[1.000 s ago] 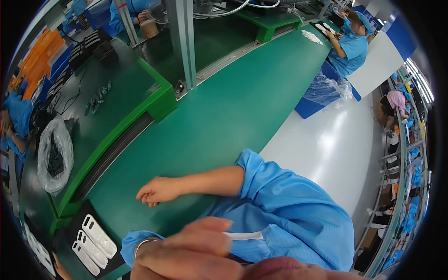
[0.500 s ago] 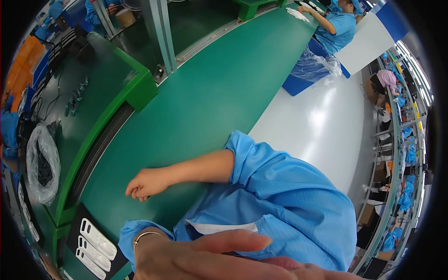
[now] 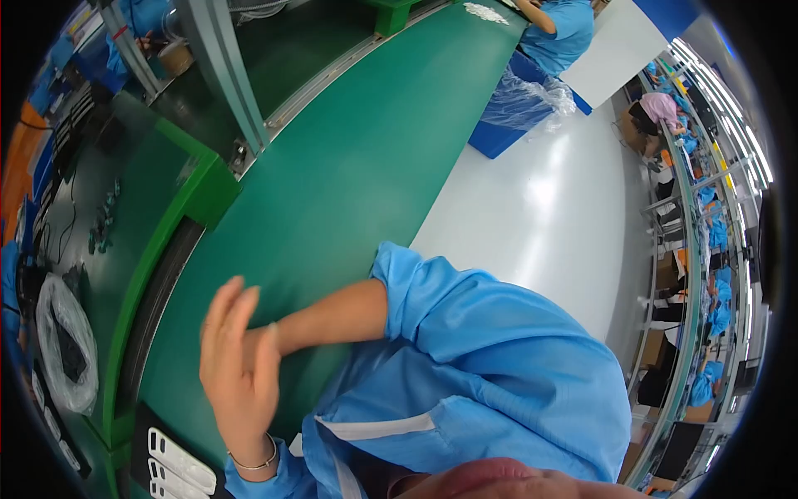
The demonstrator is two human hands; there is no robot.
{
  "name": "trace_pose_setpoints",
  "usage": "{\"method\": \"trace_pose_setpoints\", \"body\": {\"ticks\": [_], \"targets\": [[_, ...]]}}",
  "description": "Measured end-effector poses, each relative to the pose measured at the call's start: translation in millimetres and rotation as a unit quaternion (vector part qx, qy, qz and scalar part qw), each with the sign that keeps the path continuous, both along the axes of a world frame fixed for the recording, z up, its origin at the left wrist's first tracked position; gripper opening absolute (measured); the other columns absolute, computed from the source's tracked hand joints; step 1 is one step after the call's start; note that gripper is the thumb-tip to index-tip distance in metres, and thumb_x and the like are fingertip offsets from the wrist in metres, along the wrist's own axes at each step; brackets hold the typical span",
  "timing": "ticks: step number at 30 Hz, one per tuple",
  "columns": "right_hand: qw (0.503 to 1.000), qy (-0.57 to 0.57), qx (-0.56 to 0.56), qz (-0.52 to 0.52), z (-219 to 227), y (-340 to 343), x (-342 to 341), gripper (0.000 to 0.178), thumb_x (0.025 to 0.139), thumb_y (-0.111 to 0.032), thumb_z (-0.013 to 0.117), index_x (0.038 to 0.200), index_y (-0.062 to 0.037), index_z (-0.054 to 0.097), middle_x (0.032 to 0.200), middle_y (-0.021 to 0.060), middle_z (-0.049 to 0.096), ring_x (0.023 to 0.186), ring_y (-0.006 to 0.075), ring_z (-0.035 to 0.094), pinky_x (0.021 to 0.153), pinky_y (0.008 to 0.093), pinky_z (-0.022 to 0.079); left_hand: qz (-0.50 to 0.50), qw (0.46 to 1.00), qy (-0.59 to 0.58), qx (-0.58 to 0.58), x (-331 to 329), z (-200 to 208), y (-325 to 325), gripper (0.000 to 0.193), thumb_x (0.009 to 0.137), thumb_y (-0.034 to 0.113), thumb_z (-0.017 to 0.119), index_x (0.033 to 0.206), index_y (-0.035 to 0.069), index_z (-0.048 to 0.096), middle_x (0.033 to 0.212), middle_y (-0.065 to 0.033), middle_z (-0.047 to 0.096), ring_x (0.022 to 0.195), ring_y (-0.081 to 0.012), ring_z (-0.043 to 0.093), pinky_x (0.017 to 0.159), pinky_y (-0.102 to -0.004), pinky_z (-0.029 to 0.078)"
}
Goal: The person assembles small green components into white plastic electronic housings by hand, placing them on a black pad.
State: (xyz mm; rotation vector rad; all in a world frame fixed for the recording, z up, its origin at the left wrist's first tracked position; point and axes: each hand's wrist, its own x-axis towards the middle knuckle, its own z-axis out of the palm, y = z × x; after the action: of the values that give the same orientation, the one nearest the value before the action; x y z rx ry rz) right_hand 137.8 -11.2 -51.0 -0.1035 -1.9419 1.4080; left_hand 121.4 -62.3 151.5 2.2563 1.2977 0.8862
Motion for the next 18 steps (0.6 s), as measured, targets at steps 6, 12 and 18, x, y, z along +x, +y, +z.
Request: {"method": "trace_pose_setpoints", "body": {"ticks": [6, 12, 18], "targets": [[0.987, -0.073, 0.005, -0.14, 34.3, 5.9, -1.0, 0.01, 0.076, -0.007, 0.058, 0.081, 0.0011, 0.062, 0.08, 0.0187, 0.065, 0.071, 0.0306, 0.063, 0.064, 0.0395, 0.05, 0.169, 0.976, 0.132, 0.028, -81.4, -80.6, 12.4, 0.029, 0.09, 0.012, 0.053, 0.116, 0.002, 0.057, 0.12, -0.0169, 0.056, 0.112, -0.0331, 0.052, 0.102, -0.0439, 0.034], [0.946, -0.063, -0.298, -0.111, 55.3, 26.9, 24.2, 0.017, 0.089, -0.013, 0.054, 0.096, -0.0017, 0.065, 0.079, 0.0102, 0.066, 0.067, 0.0166, 0.065, 0.062, 0.029, 0.054, 0.214, 0.932, -0.239, -0.167, -89.1, -126.9, 31.1, 0.032, 0.096, 0.016, 0.049, 0.123, 0.001, 0.054, 0.118, -0.0146, 0.058, 0.104, -0.0212, 0.057, 0.088, -0.031, 0.047], [0.958, -0.041, -0.274, -0.074, 55.3, 20.0, 21.2, 0.027, 0.086, -0.008, 0.054, 0.11, -0.0061, 0.064, 0.084, 0.0116, 0.066, 0.071, 0.0162, 0.065, 0.065, 0.0294, 0.055, 0.135, 0.805, -0.509, -0.273, -87.6, -128.4, 23.8, 0.049, 0.098, 0.028, 0.044, 0.139, 0.003, 0.032, 0.126, -0.0196, 0.049, 0.106, -0.0209, 0.054, 0.089, -0.029, 0.047]]}}
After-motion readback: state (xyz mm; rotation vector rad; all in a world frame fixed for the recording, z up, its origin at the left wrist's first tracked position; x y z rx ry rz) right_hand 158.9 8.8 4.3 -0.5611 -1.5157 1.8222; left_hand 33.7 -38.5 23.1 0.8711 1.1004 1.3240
